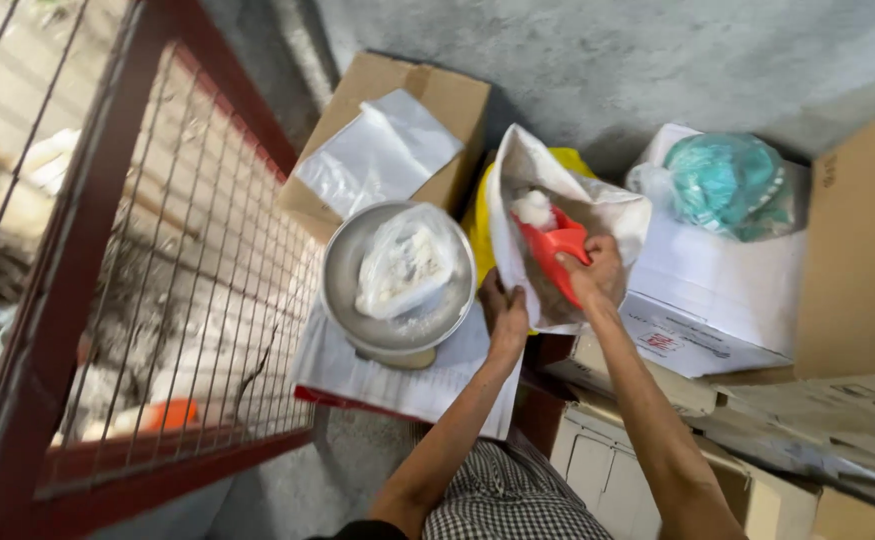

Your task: Measuring and bagging white powder using a scale and a scoop in an agricultural setting.

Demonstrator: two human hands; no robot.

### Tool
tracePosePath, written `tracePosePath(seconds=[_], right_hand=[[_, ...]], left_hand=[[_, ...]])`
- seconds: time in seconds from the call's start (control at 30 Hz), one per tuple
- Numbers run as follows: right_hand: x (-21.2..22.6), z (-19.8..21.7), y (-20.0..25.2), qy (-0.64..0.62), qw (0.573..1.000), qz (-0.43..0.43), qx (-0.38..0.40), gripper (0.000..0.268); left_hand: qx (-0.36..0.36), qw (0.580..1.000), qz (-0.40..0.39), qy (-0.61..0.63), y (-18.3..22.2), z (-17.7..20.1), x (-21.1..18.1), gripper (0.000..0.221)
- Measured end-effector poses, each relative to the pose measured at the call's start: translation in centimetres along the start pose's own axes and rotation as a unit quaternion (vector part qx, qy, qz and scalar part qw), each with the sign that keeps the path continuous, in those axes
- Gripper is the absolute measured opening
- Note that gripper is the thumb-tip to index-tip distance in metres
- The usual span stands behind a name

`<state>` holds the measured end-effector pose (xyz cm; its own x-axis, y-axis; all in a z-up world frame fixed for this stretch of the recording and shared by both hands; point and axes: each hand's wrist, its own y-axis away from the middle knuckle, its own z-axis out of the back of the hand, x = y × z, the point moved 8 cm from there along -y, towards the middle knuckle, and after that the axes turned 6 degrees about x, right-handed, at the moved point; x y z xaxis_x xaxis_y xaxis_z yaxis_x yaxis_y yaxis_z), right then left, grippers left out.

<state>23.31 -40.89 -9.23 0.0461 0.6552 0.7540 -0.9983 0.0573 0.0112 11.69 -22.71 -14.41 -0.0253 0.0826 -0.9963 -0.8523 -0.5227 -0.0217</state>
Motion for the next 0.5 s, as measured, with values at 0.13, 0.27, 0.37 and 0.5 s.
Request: tracePosePath(seconds=[0.13,0.27,0.37,0.5], right_hand=[[-1.3,-0.2,-0.8,-0.113,0.992,0.058,0.023,0.050],[1.0,2.7,0.7,-0.129,0.987,0.091,0.021,0.048],[2.0,5.4,1.5,-0.112,0.986,0.120,0.024,0.047],[4.9,9.6,4.5,-0.153,0.976,0.146,0.057,0.047]], left_hand=[[0.019,0.999,0.011,-0.024,2.3,0.5,-0.2,0.066],[0.089,0.989,-0.069,-0.093,5.0,1.6,-5.9,0.063],[0.159,0.976,-0.127,-0.078,6.4,2.1,-9.6,0.047],[0.214,0.958,-0.183,-0.052,7.2,6.1,-17.2,0.037]])
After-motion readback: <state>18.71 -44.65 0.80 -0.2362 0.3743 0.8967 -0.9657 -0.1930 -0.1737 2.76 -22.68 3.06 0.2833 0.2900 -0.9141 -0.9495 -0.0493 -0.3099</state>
